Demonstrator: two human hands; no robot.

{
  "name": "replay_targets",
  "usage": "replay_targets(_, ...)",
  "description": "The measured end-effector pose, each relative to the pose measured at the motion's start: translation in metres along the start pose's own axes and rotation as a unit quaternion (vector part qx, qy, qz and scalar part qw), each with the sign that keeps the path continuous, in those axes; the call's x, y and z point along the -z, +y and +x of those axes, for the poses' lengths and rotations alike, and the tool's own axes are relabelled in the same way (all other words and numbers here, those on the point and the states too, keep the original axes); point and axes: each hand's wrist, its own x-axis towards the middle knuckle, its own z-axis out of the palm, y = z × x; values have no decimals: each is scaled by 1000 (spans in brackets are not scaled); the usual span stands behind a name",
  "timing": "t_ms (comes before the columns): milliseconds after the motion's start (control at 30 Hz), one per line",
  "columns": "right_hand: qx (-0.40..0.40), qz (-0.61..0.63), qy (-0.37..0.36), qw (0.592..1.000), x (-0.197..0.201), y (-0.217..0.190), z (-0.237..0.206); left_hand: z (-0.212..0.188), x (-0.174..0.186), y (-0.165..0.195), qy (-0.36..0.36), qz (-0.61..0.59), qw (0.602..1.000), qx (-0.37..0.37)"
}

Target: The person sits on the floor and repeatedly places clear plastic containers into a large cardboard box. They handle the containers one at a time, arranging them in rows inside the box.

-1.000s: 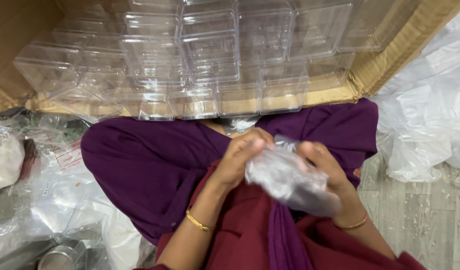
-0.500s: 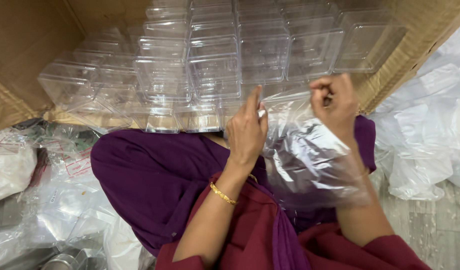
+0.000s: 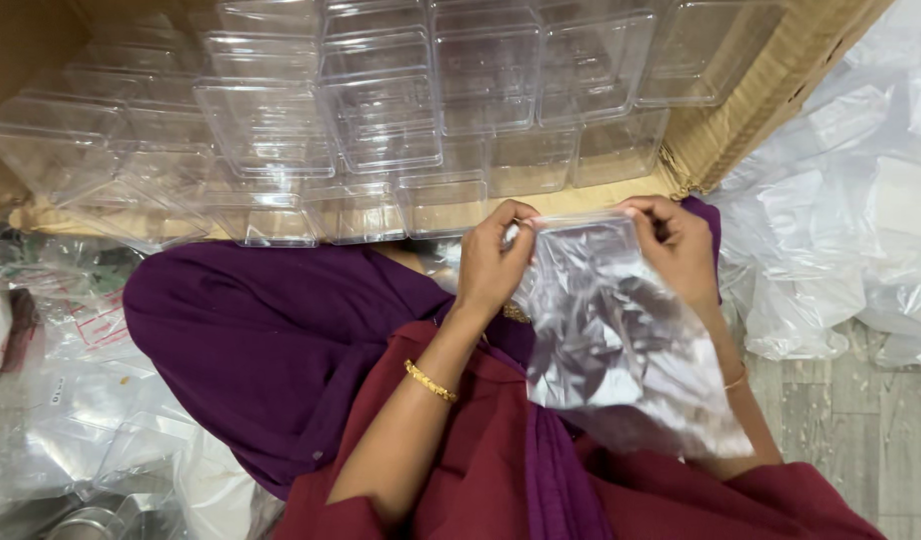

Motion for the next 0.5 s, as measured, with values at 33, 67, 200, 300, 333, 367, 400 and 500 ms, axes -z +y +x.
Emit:
replay_targets(33,-45,44,-15,998,-3,7,1,1,-4,-5,16,-12,999,37)
replay_targets(67,15,8,-4,1000,-6,11,1,3,-6,-9,29,15,999,22)
replay_targets(200,-7,54,-8,998,-13,7,-1,10,-12,-12,54,113,992,16)
replay_targets(300,-13,207,-144,968,-10,-11,-19,6,-21,0,16,64,995,-73)
replay_targets(333,19,255,-200,946,-6,-17,-29,1,-25,5,-6,29,992,-123)
replay_targets(367,50,301,-253,918,-2,-19,-40,-2,-31,11,-44,33,992,-111)
replay_targets(400,84,343,-305,884,3,-19,-51,-4,-38,16,-80,35,991,-102)
replay_targets(500,26,434,-124,892,33,7,-73,-10,-53,26,-170,-65,983,-39)
